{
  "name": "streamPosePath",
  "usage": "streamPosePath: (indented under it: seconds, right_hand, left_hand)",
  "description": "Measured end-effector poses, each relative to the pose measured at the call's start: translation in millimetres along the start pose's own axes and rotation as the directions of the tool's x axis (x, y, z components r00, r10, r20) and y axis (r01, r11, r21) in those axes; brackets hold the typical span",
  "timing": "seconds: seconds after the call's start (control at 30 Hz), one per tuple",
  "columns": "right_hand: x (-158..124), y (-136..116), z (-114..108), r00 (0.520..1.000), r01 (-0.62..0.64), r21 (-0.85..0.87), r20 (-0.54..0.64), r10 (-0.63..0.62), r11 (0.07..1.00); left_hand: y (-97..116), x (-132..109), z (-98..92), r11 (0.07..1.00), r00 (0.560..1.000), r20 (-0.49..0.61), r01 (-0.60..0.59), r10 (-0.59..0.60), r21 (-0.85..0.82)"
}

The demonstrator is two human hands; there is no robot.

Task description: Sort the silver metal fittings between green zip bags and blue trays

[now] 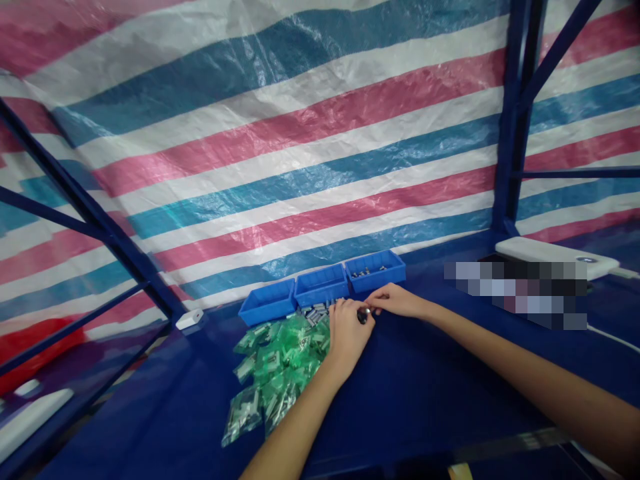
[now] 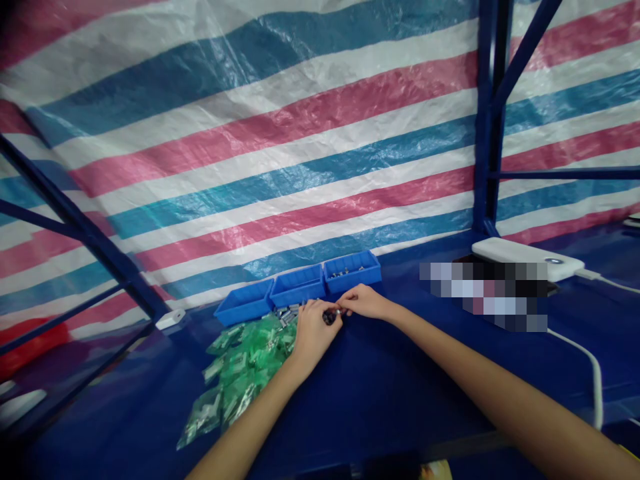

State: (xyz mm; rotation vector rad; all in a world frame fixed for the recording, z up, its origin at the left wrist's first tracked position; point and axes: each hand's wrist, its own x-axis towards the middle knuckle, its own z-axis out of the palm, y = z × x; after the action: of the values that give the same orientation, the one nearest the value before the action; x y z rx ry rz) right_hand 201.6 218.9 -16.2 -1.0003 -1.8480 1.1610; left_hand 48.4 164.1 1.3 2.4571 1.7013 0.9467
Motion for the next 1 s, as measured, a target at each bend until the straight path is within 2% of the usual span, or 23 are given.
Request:
streamPosePath:
  seconds: [0.17, 0.3, 0.43, 0.7, 1.0]
  right_hand:
    - [-1, -6, 4, 1.0, -0.025, 0.141, 0.001, 0.026, 0.99]
    - [-4, -13, 6, 0.998, -0.064, 0.157, -0.019, 0.067, 0.986]
    - [-5, -16, 8, 0.993, -0.119, 0.152, 0.001, 0.121, 0.981]
    - [-9, -24, 15, 0.985, -0.171, 0.295, 0.03, 0.17, 0.94]
    - [-8, -26, 12, 0.983, -0.129, 0.239, -0.1, 0.157, 0.962]
  left_hand:
    - [1, 1, -3.9, 0.998, 0.996, -0.076, 0.038, -0.042, -0.059]
    - [1, 2, -4.7, 0.993, 0.989, -0.134, 0.041, -0.056, -0.109]
    - [0, 3, -5.2, 0.987, 0.987, -0.16, 0.004, -0.031, -0.162]
    - [1, 3, -7.4, 0.968, 0.974, -0.227, -0.062, 0.006, -0.241]
    - [3, 4, -10.5, 0.966, 0.97, -0.244, -0.058, -0.005, -0.251]
